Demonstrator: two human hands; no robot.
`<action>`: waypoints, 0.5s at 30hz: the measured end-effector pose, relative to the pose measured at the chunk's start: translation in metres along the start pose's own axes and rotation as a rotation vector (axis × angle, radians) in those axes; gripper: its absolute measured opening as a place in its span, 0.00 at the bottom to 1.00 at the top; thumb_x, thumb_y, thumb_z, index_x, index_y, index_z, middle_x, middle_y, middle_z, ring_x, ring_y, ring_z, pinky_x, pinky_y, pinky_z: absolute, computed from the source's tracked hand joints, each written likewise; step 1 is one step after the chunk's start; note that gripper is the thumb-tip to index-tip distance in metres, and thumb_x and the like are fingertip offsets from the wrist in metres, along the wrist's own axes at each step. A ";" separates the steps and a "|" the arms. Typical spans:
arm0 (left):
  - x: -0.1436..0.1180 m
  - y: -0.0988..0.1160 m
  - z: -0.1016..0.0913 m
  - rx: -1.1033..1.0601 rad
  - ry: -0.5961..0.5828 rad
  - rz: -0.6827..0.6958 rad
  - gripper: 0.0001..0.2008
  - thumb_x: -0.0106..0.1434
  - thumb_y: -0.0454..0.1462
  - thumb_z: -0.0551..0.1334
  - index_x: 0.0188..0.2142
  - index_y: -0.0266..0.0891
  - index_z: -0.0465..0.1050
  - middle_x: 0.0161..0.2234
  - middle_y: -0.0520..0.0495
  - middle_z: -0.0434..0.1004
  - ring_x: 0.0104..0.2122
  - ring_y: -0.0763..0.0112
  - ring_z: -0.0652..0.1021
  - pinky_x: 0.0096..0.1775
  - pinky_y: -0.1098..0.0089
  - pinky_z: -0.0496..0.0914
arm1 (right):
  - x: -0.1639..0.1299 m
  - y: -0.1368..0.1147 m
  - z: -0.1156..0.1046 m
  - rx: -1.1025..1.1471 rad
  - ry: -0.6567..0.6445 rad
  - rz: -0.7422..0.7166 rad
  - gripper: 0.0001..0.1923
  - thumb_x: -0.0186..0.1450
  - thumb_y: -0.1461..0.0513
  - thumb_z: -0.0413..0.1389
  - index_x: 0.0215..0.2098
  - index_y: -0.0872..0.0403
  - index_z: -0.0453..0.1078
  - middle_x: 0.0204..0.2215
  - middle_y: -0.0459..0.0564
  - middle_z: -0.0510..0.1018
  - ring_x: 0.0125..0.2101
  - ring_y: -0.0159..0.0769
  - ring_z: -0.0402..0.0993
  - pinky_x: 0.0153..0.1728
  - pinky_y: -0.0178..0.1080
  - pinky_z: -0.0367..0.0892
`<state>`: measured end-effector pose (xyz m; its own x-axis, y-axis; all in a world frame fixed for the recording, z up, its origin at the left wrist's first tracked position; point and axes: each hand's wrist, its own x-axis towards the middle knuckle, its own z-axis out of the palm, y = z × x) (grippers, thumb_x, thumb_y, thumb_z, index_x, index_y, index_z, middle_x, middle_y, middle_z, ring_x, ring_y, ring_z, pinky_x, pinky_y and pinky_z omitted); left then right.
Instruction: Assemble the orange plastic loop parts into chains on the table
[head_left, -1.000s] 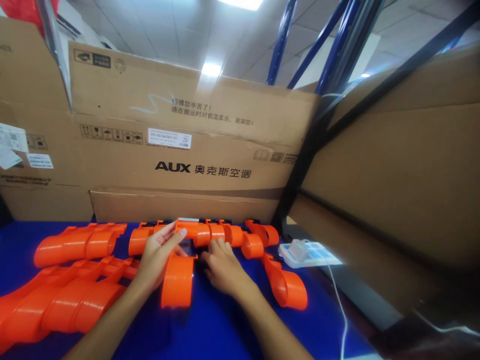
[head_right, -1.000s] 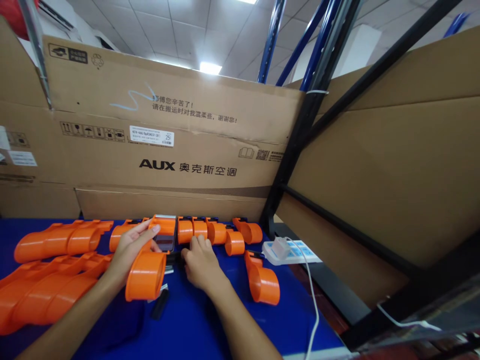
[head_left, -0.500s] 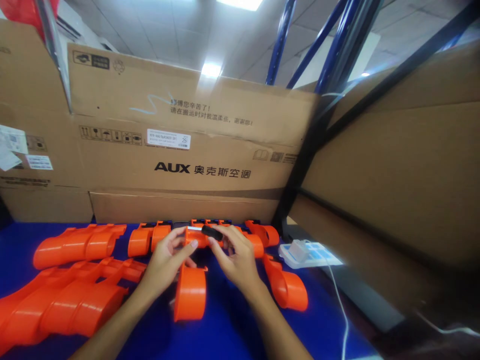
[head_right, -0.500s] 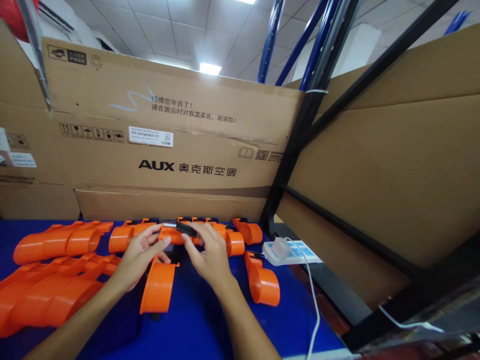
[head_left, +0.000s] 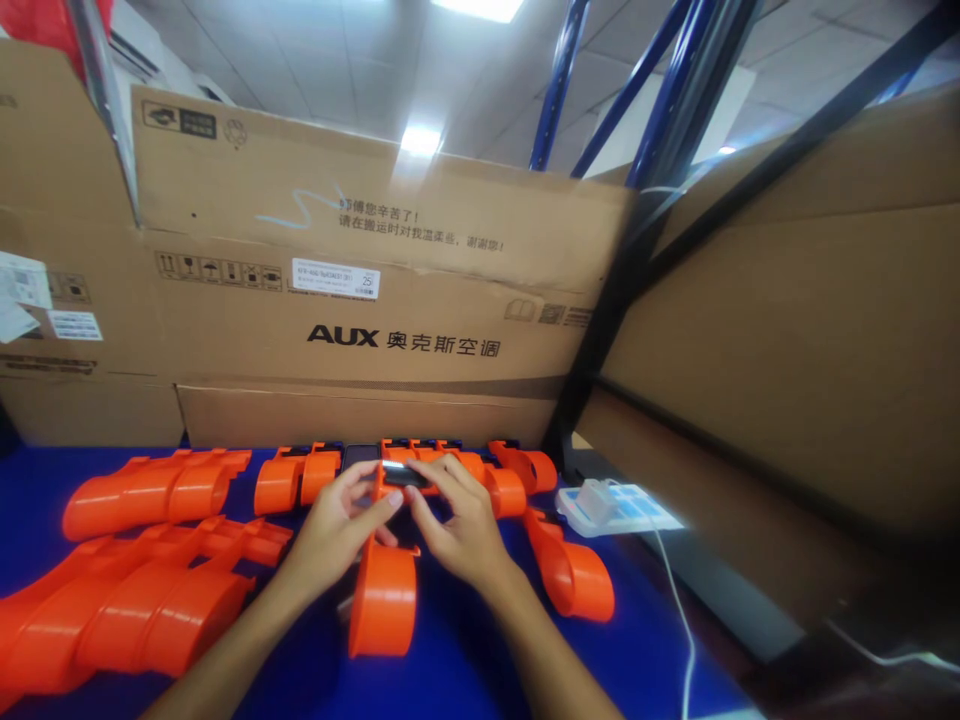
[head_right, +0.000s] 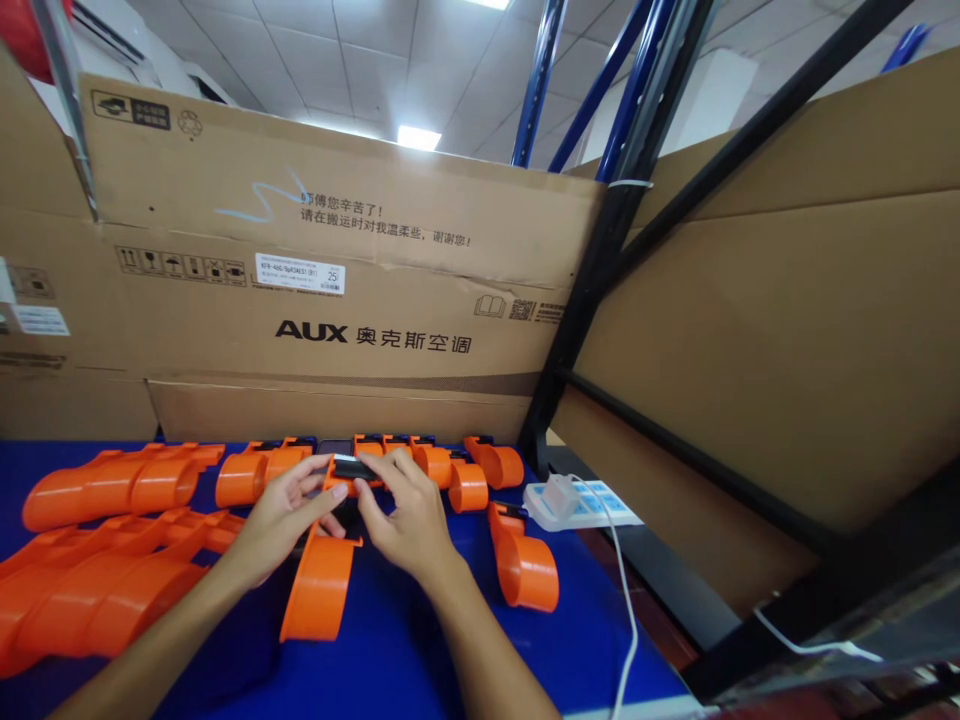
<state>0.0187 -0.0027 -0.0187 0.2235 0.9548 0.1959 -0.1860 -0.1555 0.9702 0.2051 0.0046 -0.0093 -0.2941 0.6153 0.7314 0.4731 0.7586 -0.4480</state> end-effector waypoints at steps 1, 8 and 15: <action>0.000 0.000 0.000 0.000 -0.011 -0.005 0.28 0.59 0.46 0.68 0.55 0.41 0.66 0.50 0.38 0.77 0.22 0.72 0.81 0.25 0.71 0.73 | 0.000 0.000 0.000 0.001 -0.007 0.003 0.17 0.69 0.61 0.55 0.55 0.48 0.71 0.40 0.53 0.76 0.39 0.41 0.74 0.42 0.44 0.71; -0.001 0.000 0.000 -0.082 -0.029 -0.042 0.26 0.57 0.42 0.70 0.53 0.39 0.68 0.49 0.38 0.77 0.23 0.73 0.80 0.28 0.71 0.74 | 0.003 -0.008 -0.008 0.069 -0.140 0.022 0.22 0.70 0.60 0.53 0.63 0.46 0.64 0.44 0.52 0.75 0.44 0.41 0.73 0.46 0.43 0.70; 0.001 -0.003 -0.011 -0.151 0.054 -0.102 0.25 0.54 0.37 0.70 0.51 0.40 0.68 0.37 0.47 0.79 0.19 0.75 0.78 0.26 0.72 0.71 | 0.006 -0.002 -0.036 -0.136 -0.362 0.258 0.08 0.67 0.62 0.54 0.40 0.50 0.75 0.26 0.45 0.77 0.28 0.35 0.72 0.29 0.34 0.63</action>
<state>0.0086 0.0013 -0.0226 0.1974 0.9765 0.0860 -0.3074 -0.0217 0.9513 0.2326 -0.0009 0.0141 -0.4121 0.8338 0.3674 0.6666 0.5508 -0.5023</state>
